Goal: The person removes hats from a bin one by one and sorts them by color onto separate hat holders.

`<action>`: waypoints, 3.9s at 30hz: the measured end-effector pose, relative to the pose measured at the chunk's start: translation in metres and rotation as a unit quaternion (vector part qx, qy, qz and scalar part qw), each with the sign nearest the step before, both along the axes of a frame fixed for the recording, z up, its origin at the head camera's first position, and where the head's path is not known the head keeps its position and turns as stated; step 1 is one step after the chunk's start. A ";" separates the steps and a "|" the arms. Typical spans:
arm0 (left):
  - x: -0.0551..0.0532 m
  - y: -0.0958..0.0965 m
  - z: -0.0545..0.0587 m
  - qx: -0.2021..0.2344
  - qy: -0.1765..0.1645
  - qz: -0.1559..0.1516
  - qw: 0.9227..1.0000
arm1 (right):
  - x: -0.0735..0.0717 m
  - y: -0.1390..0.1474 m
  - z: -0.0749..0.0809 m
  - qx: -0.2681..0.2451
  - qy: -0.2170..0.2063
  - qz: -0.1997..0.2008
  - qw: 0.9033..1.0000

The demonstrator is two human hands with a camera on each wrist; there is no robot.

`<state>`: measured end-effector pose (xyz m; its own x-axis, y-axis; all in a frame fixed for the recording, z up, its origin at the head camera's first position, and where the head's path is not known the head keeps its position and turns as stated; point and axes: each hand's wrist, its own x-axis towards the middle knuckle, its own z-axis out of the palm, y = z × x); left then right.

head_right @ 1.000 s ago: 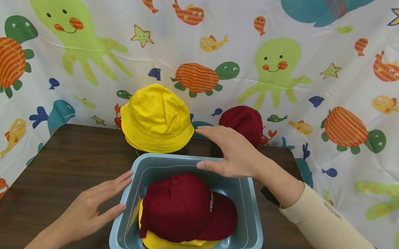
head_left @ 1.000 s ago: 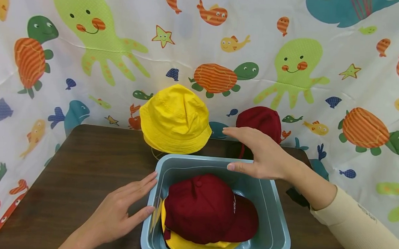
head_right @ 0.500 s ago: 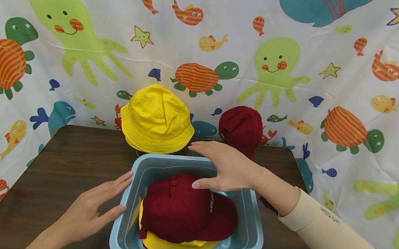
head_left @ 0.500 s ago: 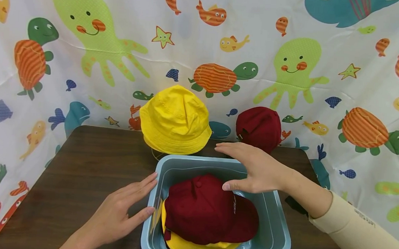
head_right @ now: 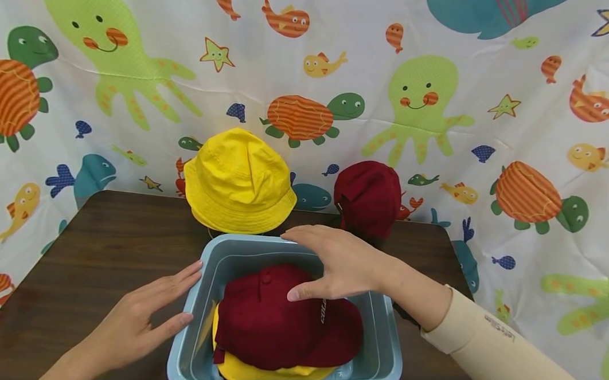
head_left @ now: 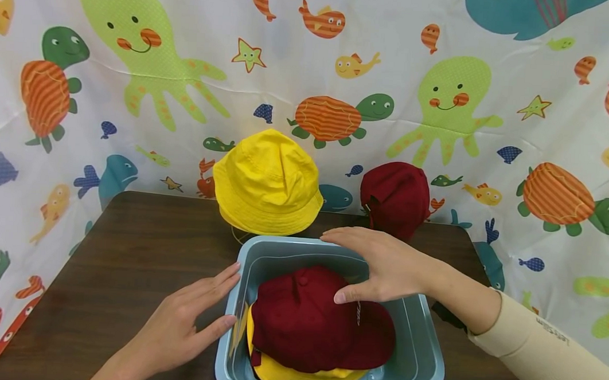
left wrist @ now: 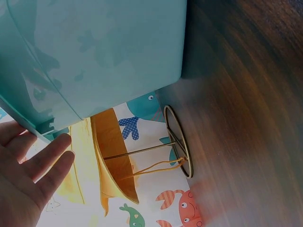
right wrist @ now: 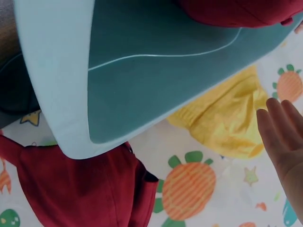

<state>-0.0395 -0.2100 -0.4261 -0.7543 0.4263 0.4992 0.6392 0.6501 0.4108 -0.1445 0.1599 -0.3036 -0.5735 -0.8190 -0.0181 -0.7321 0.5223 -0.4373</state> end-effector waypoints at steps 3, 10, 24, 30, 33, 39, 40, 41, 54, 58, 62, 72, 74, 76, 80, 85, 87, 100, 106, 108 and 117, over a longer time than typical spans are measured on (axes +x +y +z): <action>0.000 0.000 0.000 0.000 0.000 0.000 1.000 | 0.000 -0.002 -0.001 0.004 -0.011 0.004 1.000; 0.000 0.000 0.000 -0.004 -0.003 0.005 1.000 | 0.000 -0.006 -0.003 0.014 -0.017 0.014 1.000; 0.001 -0.001 0.000 -0.005 -0.005 0.009 1.000 | -0.002 -0.019 -0.008 0.054 -0.056 0.010 0.997; 0.001 -0.001 0.001 -0.009 -0.007 0.012 1.000 | -0.006 -0.023 -0.013 0.062 -0.070 0.016 0.996; 0.001 -0.001 0.002 -0.013 -0.008 0.012 1.000 | -0.009 -0.025 -0.015 0.075 -0.072 0.014 0.994; 0.000 0.000 0.002 -0.008 -0.008 0.006 1.000 | -0.011 -0.028 -0.020 0.100 -0.071 0.015 0.992; 0.000 0.000 0.002 -0.007 -0.008 0.006 1.000 | -0.011 -0.028 -0.020 0.101 -0.072 0.016 0.992; 0.000 0.000 0.002 -0.008 -0.008 0.007 1.000 | -0.011 -0.029 -0.021 0.103 -0.074 0.017 0.992; 0.001 0.000 0.003 -0.016 -0.017 0.015 1.000 | -0.009 -0.036 -0.027 0.117 -0.094 0.034 0.988; 0.001 0.000 0.003 -0.016 -0.020 0.015 1.000 | -0.009 -0.036 -0.029 0.116 -0.095 0.040 0.988; 0.001 0.000 0.004 -0.016 -0.023 0.015 0.999 | -0.009 -0.037 -0.030 0.113 -0.094 0.049 0.988; 0.001 0.000 0.004 -0.021 -0.024 0.019 0.999 | -0.010 -0.039 -0.031 0.084 -0.093 0.065 0.990; 0.001 0.000 0.003 -0.021 -0.025 0.018 0.999 | -0.010 -0.039 -0.031 0.081 -0.093 0.067 0.990; 0.001 0.001 0.003 -0.021 -0.025 0.018 0.999 | -0.009 -0.039 -0.032 0.079 -0.094 0.066 0.990; 0.001 0.001 0.004 -0.021 -0.022 0.018 0.999 | -0.009 -0.040 -0.032 0.075 -0.096 0.066 0.990; 0.001 0.001 0.003 -0.012 -0.014 0.014 1.000 | -0.010 -0.041 -0.031 0.060 -0.091 0.074 0.991; 0.001 0.001 0.002 -0.007 -0.011 0.012 1.000 | -0.010 -0.040 -0.030 0.052 -0.090 0.075 0.992; 0.001 0.002 0.003 -0.010 -0.010 0.016 1.000 | -0.008 -0.031 -0.023 0.007 -0.082 0.081 0.993; 0.001 0.002 0.003 -0.017 -0.015 0.022 0.999 | -0.006 -0.026 -0.019 -0.003 -0.079 0.081 0.994; 0.001 0.002 0.003 -0.014 -0.012 0.019 1.000 | -0.005 -0.025 -0.017 -0.005 -0.077 0.078 0.994; 0.003 0.003 0.003 -0.012 -0.009 0.018 1.000 | 0.003 -0.020 -0.007 -0.013 -0.075 0.072 0.994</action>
